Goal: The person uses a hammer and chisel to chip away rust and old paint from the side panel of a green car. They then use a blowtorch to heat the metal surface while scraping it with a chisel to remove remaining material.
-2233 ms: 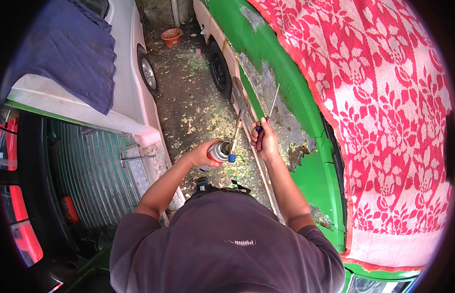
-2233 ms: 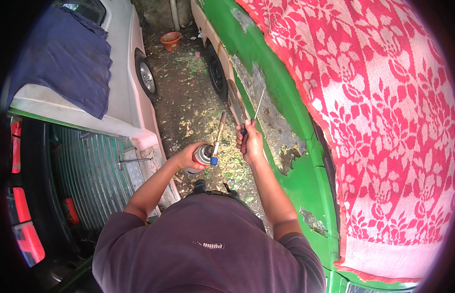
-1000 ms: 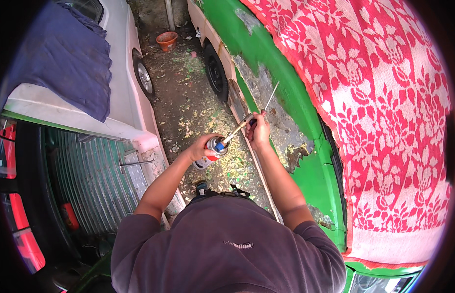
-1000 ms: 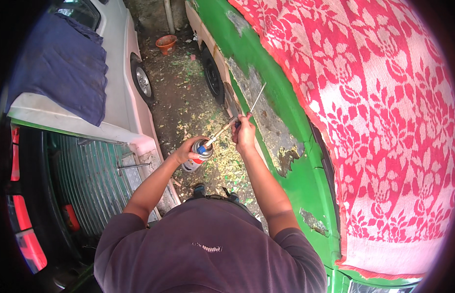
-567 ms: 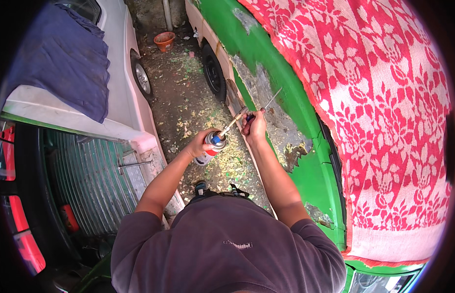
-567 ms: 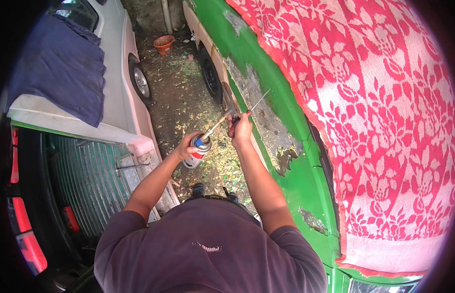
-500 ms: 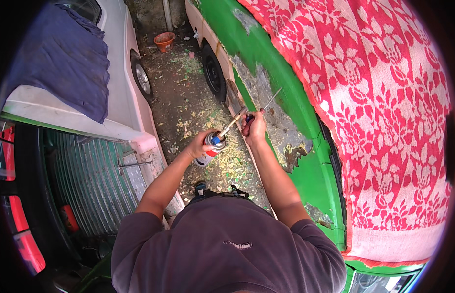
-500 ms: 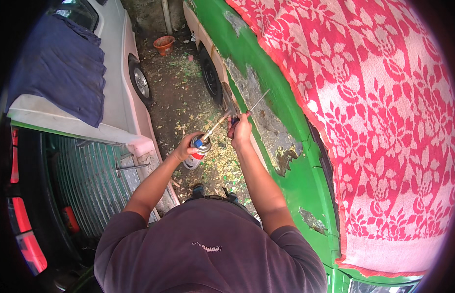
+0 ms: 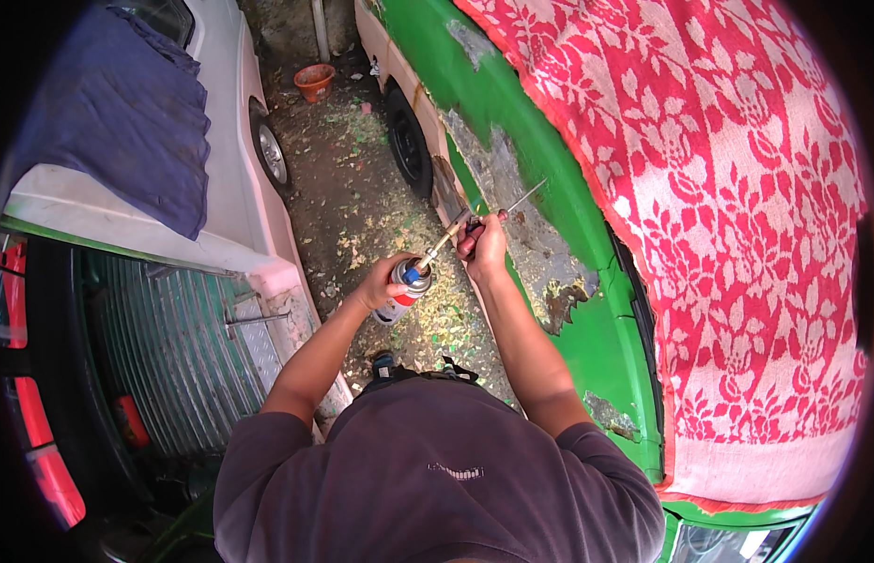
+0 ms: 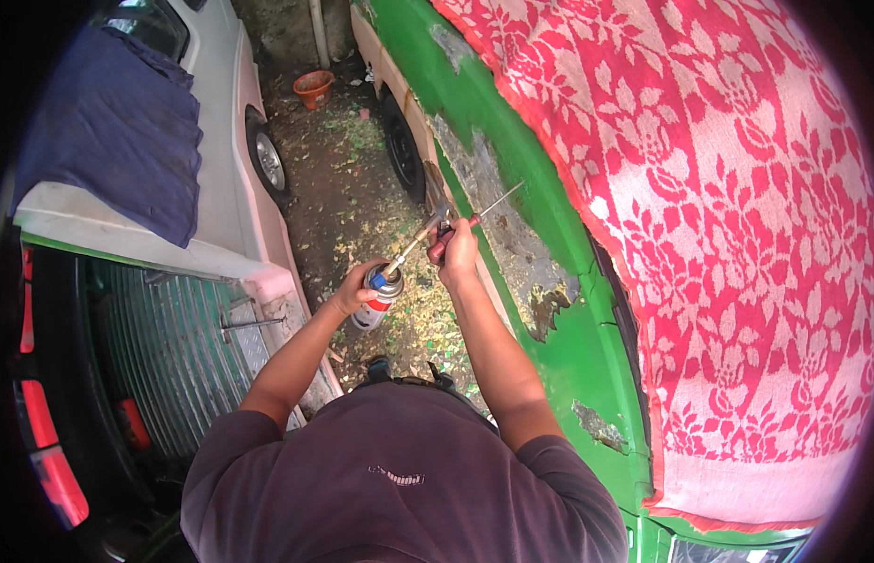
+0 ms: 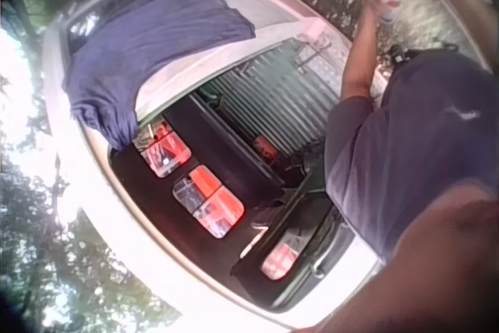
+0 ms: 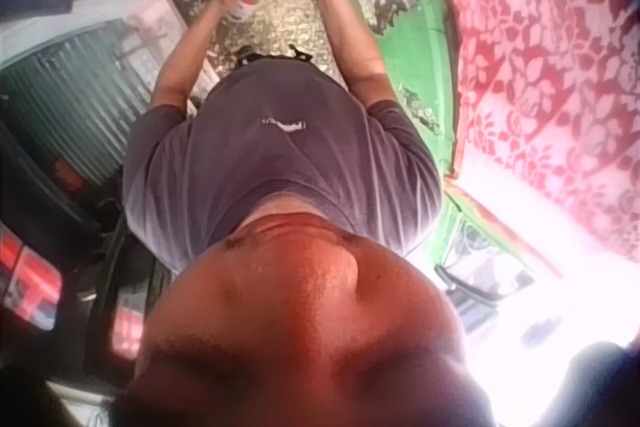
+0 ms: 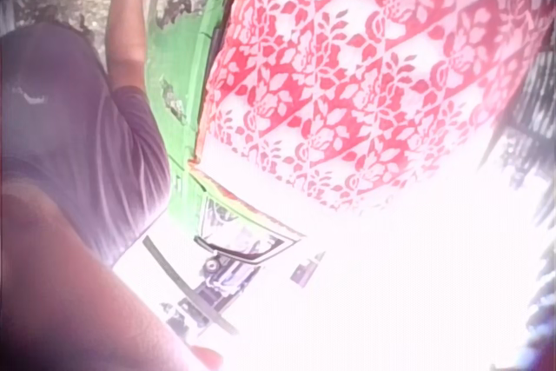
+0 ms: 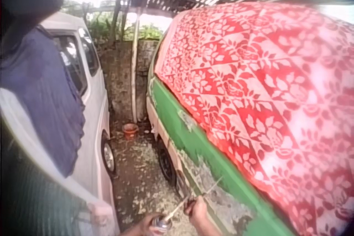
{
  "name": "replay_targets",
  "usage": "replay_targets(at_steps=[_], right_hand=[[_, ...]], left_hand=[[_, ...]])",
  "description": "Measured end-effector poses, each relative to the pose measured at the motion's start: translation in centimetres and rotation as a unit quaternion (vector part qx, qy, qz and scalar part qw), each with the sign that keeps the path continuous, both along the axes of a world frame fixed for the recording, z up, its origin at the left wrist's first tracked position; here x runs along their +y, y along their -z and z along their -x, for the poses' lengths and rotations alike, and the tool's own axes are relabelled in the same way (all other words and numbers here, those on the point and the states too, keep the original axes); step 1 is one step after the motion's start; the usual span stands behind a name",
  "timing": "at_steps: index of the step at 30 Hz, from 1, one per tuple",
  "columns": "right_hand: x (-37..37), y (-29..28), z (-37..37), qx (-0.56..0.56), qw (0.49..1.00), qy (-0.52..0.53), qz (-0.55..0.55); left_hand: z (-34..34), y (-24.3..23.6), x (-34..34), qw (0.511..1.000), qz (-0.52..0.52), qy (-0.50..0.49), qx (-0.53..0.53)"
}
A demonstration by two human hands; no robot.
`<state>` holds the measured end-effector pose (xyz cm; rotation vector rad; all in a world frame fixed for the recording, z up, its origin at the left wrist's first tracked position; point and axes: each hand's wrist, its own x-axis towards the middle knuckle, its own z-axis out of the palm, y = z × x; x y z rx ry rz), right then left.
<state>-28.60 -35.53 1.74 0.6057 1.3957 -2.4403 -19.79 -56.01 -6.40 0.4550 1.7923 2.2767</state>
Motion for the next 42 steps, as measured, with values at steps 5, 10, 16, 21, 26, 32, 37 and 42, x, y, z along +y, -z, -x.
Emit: replay_targets(at_steps=[5,10,16,21,26,32,37,42], right_hand=[[0.3,-0.2,-0.1,0.017,0.999,-0.025,-0.009],[0.7,0.5,-0.4,0.014,0.998,-0.056,0.025],[0.9,3.4,-2.9,0.027,0.994,-0.097,-0.032],[0.6,5.4,-5.7,0.05,0.988,-0.129,-0.075],[0.3,5.7,-7.2,0.025,0.977,-0.199,-0.071],[-0.9,4.5,-8.0,0.086,0.968,-0.217,-0.092],[-2.5,2.6,-8.6,0.099,0.954,-0.25,-0.135],[-2.8,2.4,-8.0,0.022,0.96,-0.267,-0.081]], left_hand=[[0.0,-0.4,0.2,1.0,-0.024,0.008,-0.014],[-0.3,-0.7,0.3,1.0,-0.01,-0.011,0.0],[-1.4,-0.2,-0.3,0.999,-0.018,-0.041,0.004],[-3.6,1.1,-2.1,0.993,0.034,-0.108,0.024],[-5.0,2.8,-3.6,0.966,0.164,-0.189,0.067],[-5.6,1.8,-3.6,0.944,0.248,-0.218,0.011],[-5.4,0.2,-3.4,0.925,0.314,-0.211,-0.027],[-5.1,-1.7,-2.3,0.88,0.415,-0.23,0.008]])
